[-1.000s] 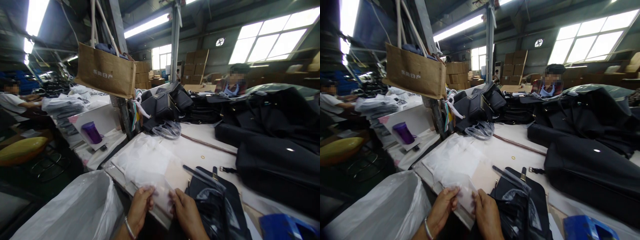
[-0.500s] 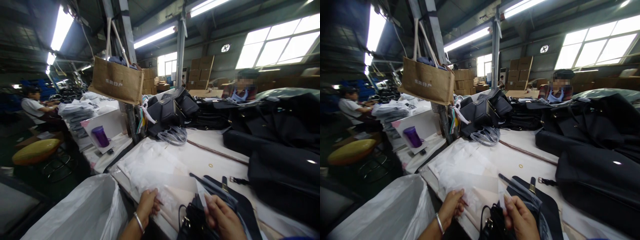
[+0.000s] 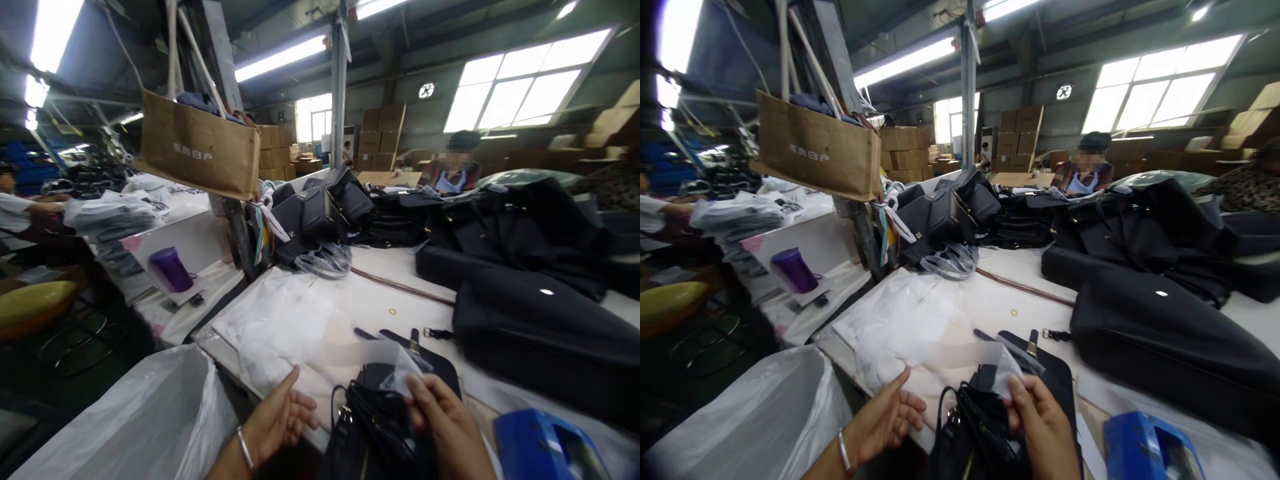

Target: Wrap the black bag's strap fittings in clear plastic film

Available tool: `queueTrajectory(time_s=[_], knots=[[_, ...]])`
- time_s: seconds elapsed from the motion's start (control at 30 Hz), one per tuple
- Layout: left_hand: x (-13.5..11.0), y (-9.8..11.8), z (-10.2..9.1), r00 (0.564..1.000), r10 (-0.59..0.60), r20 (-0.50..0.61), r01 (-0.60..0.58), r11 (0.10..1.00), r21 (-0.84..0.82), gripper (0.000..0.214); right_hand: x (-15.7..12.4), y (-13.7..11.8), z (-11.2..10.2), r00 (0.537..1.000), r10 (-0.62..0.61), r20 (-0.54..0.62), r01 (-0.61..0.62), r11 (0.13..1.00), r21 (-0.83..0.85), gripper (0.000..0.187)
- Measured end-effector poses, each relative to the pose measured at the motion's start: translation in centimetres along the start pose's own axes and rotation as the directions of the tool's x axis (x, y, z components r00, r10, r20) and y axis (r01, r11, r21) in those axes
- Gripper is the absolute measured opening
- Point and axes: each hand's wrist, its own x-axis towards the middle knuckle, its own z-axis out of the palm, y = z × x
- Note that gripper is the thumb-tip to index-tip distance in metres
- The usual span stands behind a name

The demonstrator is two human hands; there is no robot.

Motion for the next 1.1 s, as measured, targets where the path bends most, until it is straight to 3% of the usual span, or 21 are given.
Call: queueTrajectory(time_s=[0.07,0.13,0.2,0.23,0.27,0.33,0.37,0.4,0.43,0.47,0.53,0.6,0.67,0.77,0.87,0.93,1.0,1.1], knots=[[-0.6,-0.5,-0.2,0.997,-0.023,0.071,0.02,0.999,0.042,0.072,-0.5,-0.1,0.5,0.998,-0.003,0.059,0.005,0.999,-0.034,0.037],[-1.6,-0.7,0.1,0.995,0.024,0.101,-0.035,0.994,0.108,0.062,-0.6,-0.2,0.6,0.994,-0.015,0.108,0.021,0.998,-0.055,0.035],[-3.1,-0.5,1.0,0.979,0.197,0.061,-0.205,0.959,0.194,0.051,-0.7,-0.4,0.7,0.989,0.0,0.151,0.019,0.992,-0.124,0.033],[-4.2,-0.1,1.7,0.941,0.338,0.022,-0.332,0.908,0.255,0.043,-0.8,-0.6,0.8,0.983,0.011,0.184,0.023,0.983,-0.182,0.031],[-5.5,0.4,2.6,0.87,0.493,-0.014,-0.461,0.824,0.33,0.036,-1.0,-0.9,1.0,0.974,0.012,0.226,0.047,0.966,-0.253,0.029],[-8.0,1.5,4.6,0.623,0.782,0.003,-0.66,0.523,0.54,0.021,-1.4,-1.7,1.8,0.934,-0.026,0.357,0.181,0.895,-0.408,0.025],[-9.0,2.2,5.7,0.518,0.85,0.097,-0.705,0.36,0.612,0.025,-1.7,-2.2,2.3,0.896,-0.052,0.441,0.279,0.838,-0.468,0.024],[-9.8,2.7,6.6,0.473,0.851,0.227,-0.735,0.238,0.635,0.032,-1.9,-2.7,2.8,0.847,-0.073,0.527,0.379,0.778,-0.501,0.022],[-10.2,3.2,7.3,0.478,0.811,0.337,-0.75,0.178,0.636,0.039,-2.2,-3.2,3.4,0.792,-0.08,0.605,0.46,0.729,-0.506,0.018],[-10.3,3.5,7.8,0.517,0.742,0.427,-0.759,0.166,0.63,0.041,-2.5,-3.7,3.8,0.74,-0.075,0.669,0.515,0.702,-0.492,0.014],[-9.5,3.7,8.2,0.639,0.568,0.519,-0.736,0.256,0.626,0.034,-2.9,-4.3,4.3,0.678,-0.067,0.732,0.552,0.703,-0.448,0.012],[-8.3,3.5,7.7,0.742,0.421,0.521,-0.667,0.391,0.634,0.02,-3.0,-4.2,4.1,0.717,-0.077,0.693,0.526,0.712,-0.465,0.011],[-7.2,3.2,7.0,0.801,0.335,0.496,-0.598,0.488,0.636,0.013,-2.8,-3.6,3.4,0.791,-0.092,0.605,0.471,0.722,-0.507,0.008],[-6.3,2.6,6.0,0.831,0.322,0.454,-0.554,0.548,0.627,0.013,-2.7,-2.0,2.7,0.865,-0.067,0.497,0.327,0.828,-0.457,0.005],[-5.9,2.0,5.5,0.837,0.345,0.425,-0.546,0.581,0.604,0.014,-3.0,-0.2,3.0,0.886,-0.018,0.463,0.142,0.961,-0.235,0.012],[-5.7,1.5,5.2,0.839,0.354,0.414,-0.543,0.59,0.597,0.013,-3.4,0.9,3.6,0.893,0.011,0.45,0.043,0.993,-0.111,0.017],[-5.6,1.2,5.0,0.84,0.36,0.407,-0.542,0.596,0.592,0.011,-3.7,1.6,4.1,0.916,0.026,0.4,0.008,0.997,-0.083,0.023],[-5.9,1.3,4.8,0.838,0.343,0.424,-0.54,0.629,0.558,0.013,-4.0,1.5,4.5,0.938,-0.002,0.347,0.067,0.982,-0.175,0.029]])
